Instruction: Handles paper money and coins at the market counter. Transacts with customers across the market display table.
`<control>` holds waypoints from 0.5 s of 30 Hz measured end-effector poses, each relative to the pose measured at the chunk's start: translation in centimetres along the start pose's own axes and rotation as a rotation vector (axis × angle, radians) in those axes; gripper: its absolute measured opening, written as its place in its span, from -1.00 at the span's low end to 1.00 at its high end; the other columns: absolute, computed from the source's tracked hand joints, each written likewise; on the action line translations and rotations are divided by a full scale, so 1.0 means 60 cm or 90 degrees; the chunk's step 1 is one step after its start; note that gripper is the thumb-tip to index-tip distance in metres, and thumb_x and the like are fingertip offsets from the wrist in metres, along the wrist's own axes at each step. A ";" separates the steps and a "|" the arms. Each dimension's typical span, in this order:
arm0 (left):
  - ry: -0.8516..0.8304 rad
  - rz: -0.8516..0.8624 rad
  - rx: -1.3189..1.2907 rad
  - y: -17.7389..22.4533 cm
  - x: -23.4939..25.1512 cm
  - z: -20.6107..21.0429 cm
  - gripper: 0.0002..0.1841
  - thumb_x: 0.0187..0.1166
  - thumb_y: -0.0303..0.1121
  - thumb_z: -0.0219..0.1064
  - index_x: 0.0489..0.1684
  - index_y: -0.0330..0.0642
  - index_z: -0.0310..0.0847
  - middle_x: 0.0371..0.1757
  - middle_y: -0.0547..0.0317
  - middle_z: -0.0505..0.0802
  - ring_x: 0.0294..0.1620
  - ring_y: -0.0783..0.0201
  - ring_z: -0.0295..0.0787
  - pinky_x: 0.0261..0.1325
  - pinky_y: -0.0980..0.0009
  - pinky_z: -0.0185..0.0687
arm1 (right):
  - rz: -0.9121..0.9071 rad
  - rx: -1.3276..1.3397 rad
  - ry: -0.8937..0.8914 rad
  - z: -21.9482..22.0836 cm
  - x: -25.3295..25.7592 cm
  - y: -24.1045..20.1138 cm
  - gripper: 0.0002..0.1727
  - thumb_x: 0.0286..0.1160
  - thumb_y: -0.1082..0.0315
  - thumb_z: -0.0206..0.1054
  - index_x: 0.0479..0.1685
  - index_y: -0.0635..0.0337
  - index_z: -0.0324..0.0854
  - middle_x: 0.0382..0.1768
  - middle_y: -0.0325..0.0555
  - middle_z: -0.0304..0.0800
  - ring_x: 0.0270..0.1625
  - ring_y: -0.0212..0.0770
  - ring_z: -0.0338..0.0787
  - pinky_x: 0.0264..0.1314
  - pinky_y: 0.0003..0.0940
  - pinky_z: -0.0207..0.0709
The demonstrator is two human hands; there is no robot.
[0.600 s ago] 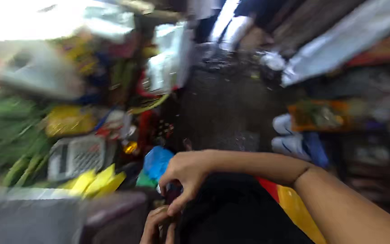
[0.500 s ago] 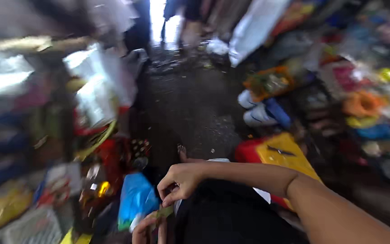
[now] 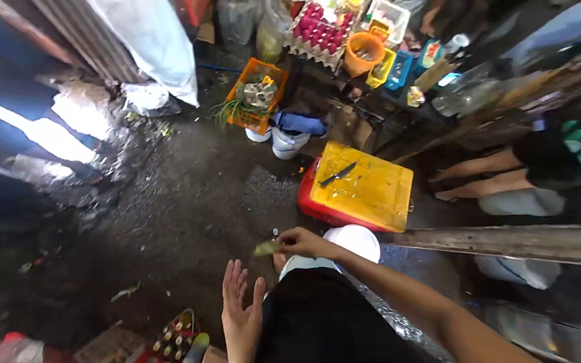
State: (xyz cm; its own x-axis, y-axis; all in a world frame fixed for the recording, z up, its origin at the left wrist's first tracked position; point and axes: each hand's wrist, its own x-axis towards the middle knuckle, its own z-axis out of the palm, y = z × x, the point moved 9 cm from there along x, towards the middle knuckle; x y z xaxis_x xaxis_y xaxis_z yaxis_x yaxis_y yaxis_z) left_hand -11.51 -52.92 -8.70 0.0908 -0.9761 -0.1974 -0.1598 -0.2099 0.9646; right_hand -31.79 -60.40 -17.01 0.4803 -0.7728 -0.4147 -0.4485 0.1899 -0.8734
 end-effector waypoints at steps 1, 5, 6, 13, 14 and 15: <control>-0.019 -0.004 0.020 0.009 0.033 0.029 -0.23 0.60 -0.20 0.40 0.71 -0.49 0.18 0.52 -0.19 0.68 0.37 0.21 0.77 0.34 0.34 0.73 | 0.098 -0.012 0.089 -0.074 -0.002 0.078 -0.59 0.66 0.11 0.34 0.09 0.34 0.75 -0.14 0.12 0.83 -0.10 -0.09 0.79 0.12 -0.07 0.65; -0.139 -0.037 0.025 0.051 0.133 0.120 -0.50 0.64 -0.39 0.35 0.51 -0.45 0.46 0.24 0.01 0.89 0.16 0.33 0.90 0.24 0.40 0.81 | 0.488 -0.046 0.363 -0.323 -0.102 0.350 -0.55 0.70 0.09 0.23 0.27 0.26 0.73 0.26 0.30 0.77 0.38 0.26 0.72 0.49 0.31 0.47; -0.166 -0.038 0.032 0.053 0.157 0.139 -0.52 0.63 -0.40 0.36 0.48 -0.44 0.48 0.24 0.02 0.89 0.17 0.34 0.89 0.27 0.40 0.79 | 0.565 -0.052 0.401 -0.373 -0.133 0.383 -0.52 0.69 0.08 0.23 0.32 0.29 0.70 0.30 0.34 0.74 0.42 0.30 0.68 0.51 0.33 0.45; -0.351 -0.045 0.048 0.051 0.356 0.283 -0.63 0.67 -0.29 0.32 0.31 -0.35 0.62 0.17 0.08 0.90 0.13 0.36 0.87 0.27 0.38 0.78 | 0.366 0.603 0.782 -0.590 -0.144 0.341 -0.32 0.82 -0.27 -0.15 0.49 0.14 0.33 -0.09 -0.15 0.66 -0.48 -0.38 0.52 -0.44 -0.47 0.47; -0.387 -0.050 0.026 0.061 0.391 0.315 -0.64 0.66 -0.31 0.34 0.30 -0.34 0.63 0.16 0.09 0.90 0.12 0.34 0.87 0.26 0.36 0.79 | 0.263 0.739 0.776 -0.610 -0.115 0.311 -0.27 0.79 -0.36 -0.30 0.38 0.06 0.43 -0.20 -0.25 0.69 -0.56 -0.45 0.50 -0.52 -0.55 0.44; -0.421 -0.045 0.005 0.075 0.429 0.347 -0.65 0.64 -0.32 0.38 0.27 -0.35 0.66 0.12 0.09 0.90 0.09 0.32 0.88 0.22 0.35 0.82 | 0.169 0.821 0.748 -0.632 -0.085 0.275 -0.17 0.75 -0.41 -0.44 0.37 0.03 0.48 -0.23 -0.29 0.66 -0.58 -0.47 0.48 -0.55 -0.59 0.41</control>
State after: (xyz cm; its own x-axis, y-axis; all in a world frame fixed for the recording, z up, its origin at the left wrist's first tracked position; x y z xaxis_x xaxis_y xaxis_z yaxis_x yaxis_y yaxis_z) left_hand -30.38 -80.14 -13.10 -0.5203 -0.7883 -0.3285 -0.1826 -0.2730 0.9445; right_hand -70.24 -76.32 -19.64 -0.5065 -0.5213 -0.6868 0.6874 0.2367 -0.6866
